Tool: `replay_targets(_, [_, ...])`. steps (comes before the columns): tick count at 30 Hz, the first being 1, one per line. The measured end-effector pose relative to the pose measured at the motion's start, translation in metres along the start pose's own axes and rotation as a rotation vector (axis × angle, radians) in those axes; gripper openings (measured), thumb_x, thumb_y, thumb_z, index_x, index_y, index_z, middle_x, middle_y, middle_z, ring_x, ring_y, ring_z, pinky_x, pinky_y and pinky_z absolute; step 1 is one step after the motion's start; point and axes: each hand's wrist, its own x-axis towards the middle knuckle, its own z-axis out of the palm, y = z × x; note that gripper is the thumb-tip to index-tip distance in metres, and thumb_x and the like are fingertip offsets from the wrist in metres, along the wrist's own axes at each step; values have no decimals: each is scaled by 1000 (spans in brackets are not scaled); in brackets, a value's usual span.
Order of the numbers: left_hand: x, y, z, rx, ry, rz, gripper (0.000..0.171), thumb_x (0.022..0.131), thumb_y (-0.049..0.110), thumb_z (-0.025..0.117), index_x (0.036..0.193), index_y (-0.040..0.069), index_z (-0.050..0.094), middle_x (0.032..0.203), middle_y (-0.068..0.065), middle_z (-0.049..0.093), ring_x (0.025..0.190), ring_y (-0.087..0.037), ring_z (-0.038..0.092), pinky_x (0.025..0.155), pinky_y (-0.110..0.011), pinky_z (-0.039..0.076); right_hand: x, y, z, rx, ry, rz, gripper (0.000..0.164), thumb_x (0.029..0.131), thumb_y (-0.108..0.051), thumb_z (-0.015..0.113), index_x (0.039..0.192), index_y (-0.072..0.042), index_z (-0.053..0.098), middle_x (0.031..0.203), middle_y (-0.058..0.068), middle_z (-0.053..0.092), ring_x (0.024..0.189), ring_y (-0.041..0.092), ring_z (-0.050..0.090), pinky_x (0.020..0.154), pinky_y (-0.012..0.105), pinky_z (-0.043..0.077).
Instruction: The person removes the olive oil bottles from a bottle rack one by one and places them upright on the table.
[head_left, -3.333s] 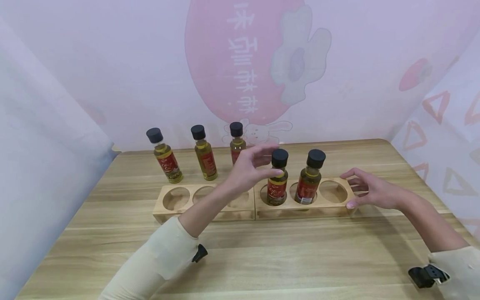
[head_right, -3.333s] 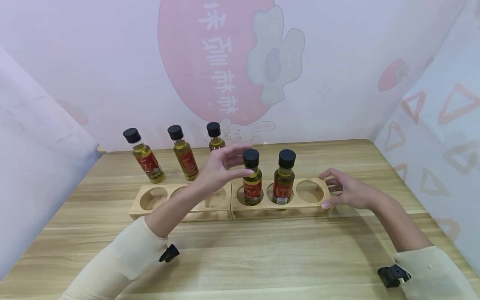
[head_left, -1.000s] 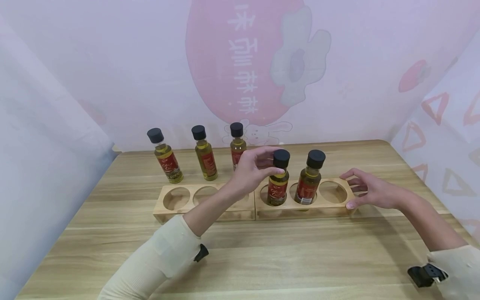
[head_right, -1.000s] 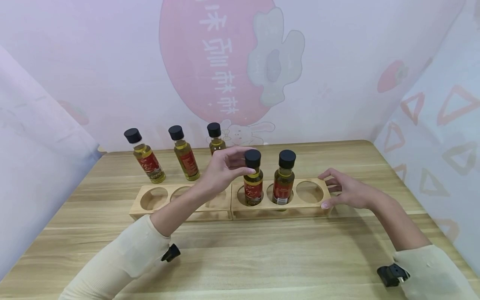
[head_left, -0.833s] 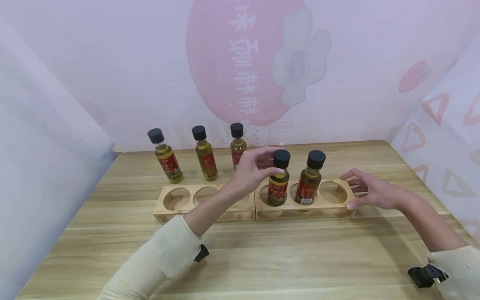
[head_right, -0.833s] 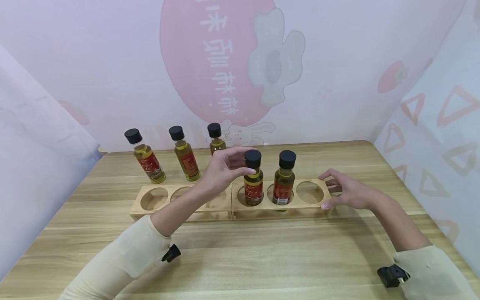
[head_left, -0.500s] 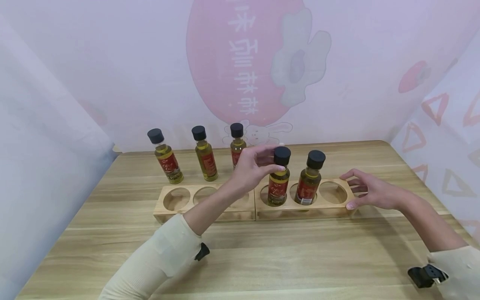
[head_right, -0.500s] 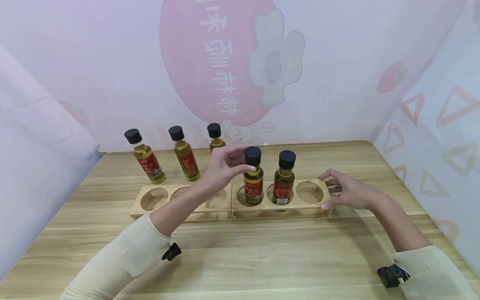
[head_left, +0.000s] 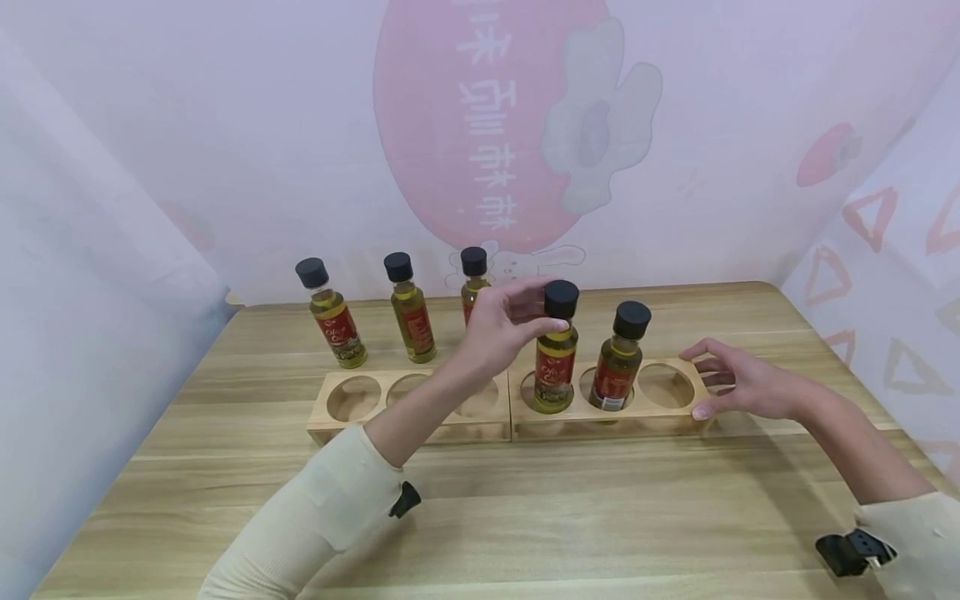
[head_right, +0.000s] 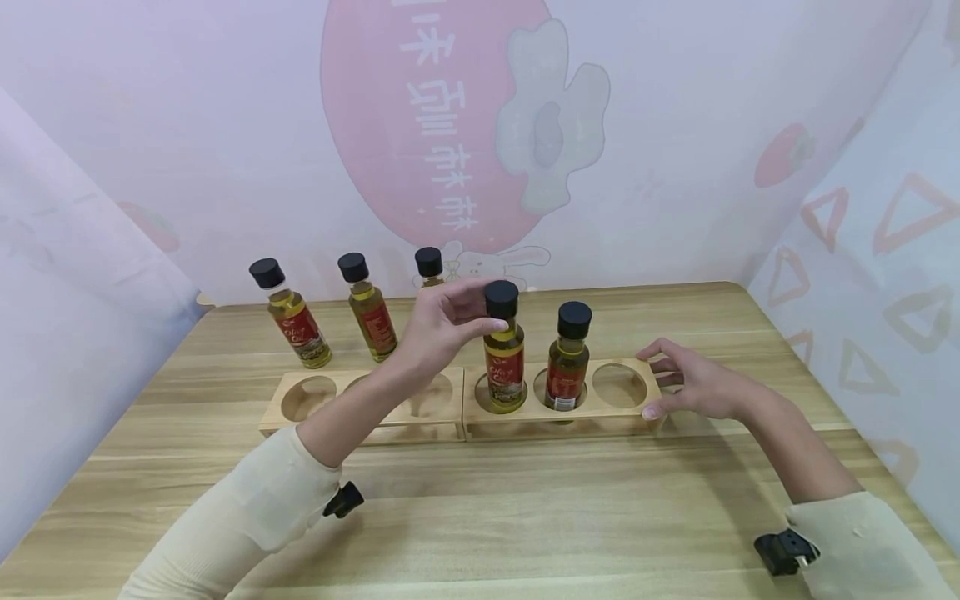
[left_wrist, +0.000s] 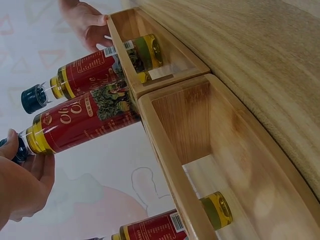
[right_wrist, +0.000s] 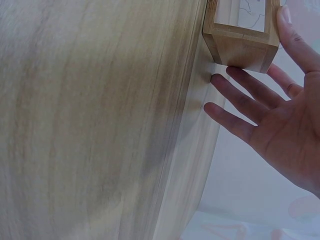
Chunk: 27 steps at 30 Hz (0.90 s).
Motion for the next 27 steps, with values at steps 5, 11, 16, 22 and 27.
replay_targets(5, [1,2,0,-20,16,6,49,90,-3,78,137,1,66,115,-18,75,103,-26,74,97,-32,58,0,0,0,4,-3,5,73,86,-7,85,139,12,37,141,42,50,129,64,49,101,67,50])
replay_targets(11, [2,4,0,-40,31,33,49,91,-2,77,138,1,65,116,-19,75,105,-26,74,98,-32,58,1,1,0,0,-2,5,73,86,-7,85,139,11,37,141,42,50,129,64,48,101,66,50])
replay_targets(16, [3,4,1,-48,40,64,48,91,-3,77,138,-1,64,116,-20,75,104,-26,74,98,-32,58,0,1,0,-2,-2,1,73,87,-7,84,139,12,38,141,42,50,129,64,48,101,64,51])
replay_targets(22, [6,6,1,-61,62,109,49,90,-5,77,137,-2,64,114,-21,75,103,-27,74,97,-33,59,0,1,0,-2,-3,3,73,87,-7,85,139,11,38,141,42,50,129,63,49,100,64,52])
replay_targets(27, [8,11,0,-48,80,124,49,90,-5,77,138,-1,64,113,-20,76,102,-26,74,96,-31,59,0,1,0,-1,-3,5,73,87,-7,84,140,11,37,141,42,50,129,64,48,101,65,51])
